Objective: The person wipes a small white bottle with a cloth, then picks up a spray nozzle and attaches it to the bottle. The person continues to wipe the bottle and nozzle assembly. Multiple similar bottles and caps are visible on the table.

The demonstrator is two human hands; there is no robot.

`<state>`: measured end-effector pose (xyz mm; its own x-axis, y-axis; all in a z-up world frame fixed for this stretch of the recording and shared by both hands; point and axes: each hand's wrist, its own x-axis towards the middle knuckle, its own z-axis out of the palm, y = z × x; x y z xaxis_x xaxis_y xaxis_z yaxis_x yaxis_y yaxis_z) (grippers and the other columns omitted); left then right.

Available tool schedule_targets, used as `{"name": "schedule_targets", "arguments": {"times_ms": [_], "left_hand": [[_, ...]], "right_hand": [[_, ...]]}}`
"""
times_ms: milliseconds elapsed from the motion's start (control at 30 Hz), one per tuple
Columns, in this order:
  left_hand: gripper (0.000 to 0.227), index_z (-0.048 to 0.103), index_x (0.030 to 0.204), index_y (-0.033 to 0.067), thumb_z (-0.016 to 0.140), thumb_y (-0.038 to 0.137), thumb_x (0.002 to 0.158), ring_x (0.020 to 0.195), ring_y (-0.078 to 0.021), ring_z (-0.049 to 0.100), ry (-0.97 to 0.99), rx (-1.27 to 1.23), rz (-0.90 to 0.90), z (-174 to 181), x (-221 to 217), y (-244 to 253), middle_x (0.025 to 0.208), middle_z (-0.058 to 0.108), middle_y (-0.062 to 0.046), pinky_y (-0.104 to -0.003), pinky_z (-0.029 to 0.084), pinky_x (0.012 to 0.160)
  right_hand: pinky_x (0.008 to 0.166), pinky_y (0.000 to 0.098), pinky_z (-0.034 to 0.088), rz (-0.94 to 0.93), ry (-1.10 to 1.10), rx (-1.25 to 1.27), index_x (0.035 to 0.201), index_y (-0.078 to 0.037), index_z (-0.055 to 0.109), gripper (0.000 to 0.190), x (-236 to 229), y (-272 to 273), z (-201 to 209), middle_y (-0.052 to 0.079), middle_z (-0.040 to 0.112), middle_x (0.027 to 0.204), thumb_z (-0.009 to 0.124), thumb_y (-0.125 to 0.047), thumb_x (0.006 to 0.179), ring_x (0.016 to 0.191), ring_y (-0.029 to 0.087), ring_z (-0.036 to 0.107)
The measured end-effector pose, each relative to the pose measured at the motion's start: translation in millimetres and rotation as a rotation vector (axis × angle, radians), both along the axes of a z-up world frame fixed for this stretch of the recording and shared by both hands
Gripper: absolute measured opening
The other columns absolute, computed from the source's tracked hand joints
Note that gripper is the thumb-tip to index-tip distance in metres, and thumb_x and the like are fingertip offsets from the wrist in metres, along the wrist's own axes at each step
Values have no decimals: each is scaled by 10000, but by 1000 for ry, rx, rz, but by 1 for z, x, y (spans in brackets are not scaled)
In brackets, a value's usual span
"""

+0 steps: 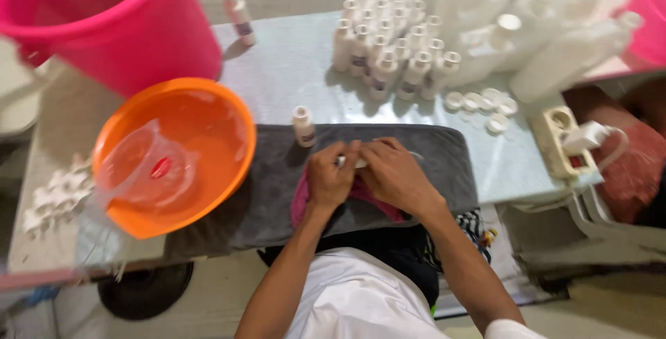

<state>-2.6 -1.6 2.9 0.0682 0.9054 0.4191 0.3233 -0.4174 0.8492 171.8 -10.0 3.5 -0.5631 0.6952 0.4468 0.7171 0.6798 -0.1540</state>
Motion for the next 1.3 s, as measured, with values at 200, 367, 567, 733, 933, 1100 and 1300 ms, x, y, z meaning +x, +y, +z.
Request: {"name": "schedule_targets", "arguments": {"times_ms": [200, 367, 567, 733, 933, 1100, 1300], "left_hand": [[517, 607, 645, 117, 534, 405, 1068, 636, -351, 684, -65, -33, 73, 11, -7, -9, 620, 653, -130, -393, 527, 590], [511, 596, 637, 108, 546, 390, 1061, 633, -345, 684, -88, -25, 136, 17, -7, -11, 612, 647, -126, -388, 521, 586], [506, 581, 626, 96, 562, 369, 1052, 630, -336, 685, -117, -26, 115, 22, -10, -14, 600, 639, -119, -381, 513, 581], [484, 601, 624, 126, 570, 368, 1042, 650, -323, 693, -105, -43, 72, 17, -7, -14, 609, 642, -112, -373, 515, 577], [486, 618, 615, 129, 605, 355, 1044, 629, -280, 703, -167, -26, -12, 25, -10, -11, 594, 656, -65, -329, 526, 601], [529, 532, 571, 144, 624, 394, 1028, 580, -230, 675, -52, -29, 28, 13, -4, -5, 554, 611, -85, -310, 491, 560], [666, 599, 515, 132, 535, 541, 1036, 504, -220, 589, -90, -234, -35, 0, -3, 0, 443, 610, -48, -335, 484, 570]], "right_hand": [[1053, 443, 462, 29, -17, -145, 1299, -32, 597, 436, -14, -15, 31, 166, 716, 1044, 699, -148, 891, 1046, 297, 717], [1062, 445, 460, 57, -52, -195, 1285, -38, 600, 399, -12, -11, 29, 168, 719, 1050, 673, -179, 919, 1066, 297, 714], [1074, 446, 457, -10, -93, -269, 1267, -47, 603, 357, -13, -13, 29, 171, 722, 1058, 640, -221, 957, 1093, 298, 709], [1129, 446, 401, -70, -100, -365, 1356, -80, 571, 401, -17, -20, 47, 166, 712, 1160, 521, -311, 1032, 1201, 280, 670], [1034, 446, 445, -31, -40, -238, 1088, -87, 551, 214, -16, -16, 30, 152, 660, 840, 503, -289, 1036, 920, 280, 718], [965, 431, 438, -18, -153, -29, 955, -95, 529, 207, -15, -11, 24, 104, 596, 780, 522, -298, 994, 841, 265, 676], [964, 440, 432, 36, -160, -12, 984, -60, 533, 210, -19, -16, 43, 101, 599, 788, 486, -258, 1035, 840, 277, 672]]}}
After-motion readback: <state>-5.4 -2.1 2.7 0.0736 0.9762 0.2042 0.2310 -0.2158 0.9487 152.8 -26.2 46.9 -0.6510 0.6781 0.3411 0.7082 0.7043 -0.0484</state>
